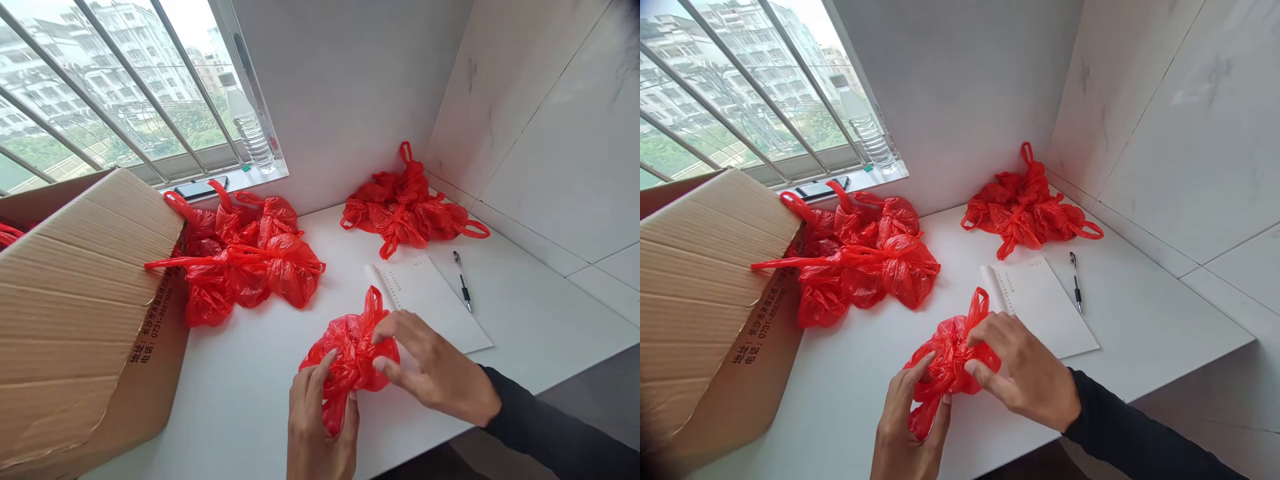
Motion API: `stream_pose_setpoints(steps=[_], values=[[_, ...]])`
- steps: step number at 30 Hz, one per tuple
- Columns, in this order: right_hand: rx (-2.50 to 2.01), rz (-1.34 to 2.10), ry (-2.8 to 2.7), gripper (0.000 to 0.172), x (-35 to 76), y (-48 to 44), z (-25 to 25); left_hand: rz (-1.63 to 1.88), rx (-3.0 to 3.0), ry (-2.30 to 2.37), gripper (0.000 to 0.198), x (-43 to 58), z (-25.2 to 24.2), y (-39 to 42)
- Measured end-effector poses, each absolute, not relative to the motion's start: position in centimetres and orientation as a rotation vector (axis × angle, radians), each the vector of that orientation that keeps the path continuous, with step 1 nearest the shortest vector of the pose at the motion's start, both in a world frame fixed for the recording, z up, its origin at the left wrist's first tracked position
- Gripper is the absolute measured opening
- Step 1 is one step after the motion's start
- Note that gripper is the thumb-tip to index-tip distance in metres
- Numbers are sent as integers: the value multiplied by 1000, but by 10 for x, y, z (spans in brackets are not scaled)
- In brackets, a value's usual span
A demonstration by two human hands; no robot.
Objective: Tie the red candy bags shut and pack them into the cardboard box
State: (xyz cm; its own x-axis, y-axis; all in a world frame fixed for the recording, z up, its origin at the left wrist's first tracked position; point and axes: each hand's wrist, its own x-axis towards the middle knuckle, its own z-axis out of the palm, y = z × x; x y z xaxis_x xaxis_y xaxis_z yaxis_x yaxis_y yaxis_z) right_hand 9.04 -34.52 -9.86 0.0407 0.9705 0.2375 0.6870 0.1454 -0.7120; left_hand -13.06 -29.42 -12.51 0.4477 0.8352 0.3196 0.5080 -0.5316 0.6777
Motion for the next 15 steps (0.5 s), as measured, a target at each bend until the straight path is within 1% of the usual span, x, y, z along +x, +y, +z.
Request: stream_pose_setpoints(steps=[1, 3, 5, 6, 10, 12, 13, 15], values=[[-1591, 517, -1815, 18, 85, -346, -97, 881, 2191, 1134, 48, -129, -125, -297], [-1619, 527, -1929, 23, 76, -347, -99, 849, 2157, 1150, 35, -129, -123, -301], [-1653, 526, -1944, 15, 74, -348, -104, 810, 2123, 1157, 15, -130, -119, -301], [-1652, 532, -1943, 13, 74, -349, -105, 799, 2100, 1157, 9, -130, -116, -301], [-1608, 545, -1902, 8, 77, -353, -103, 805, 1952, 1192, 15, -129, -99, -302], [-1592, 542, -1898, 14, 76, -355, -101, 801, 1871, 1217, 19, -126, -90, -304], [-1585, 533, -1909, 14, 76, -355, -99, 794, 1842, 1221, 21, -125, -86, -305], [-1580, 511, -1924, 6, 75, -356, -97, 781, 1801, 1225, 24, -124, -78, -307]])
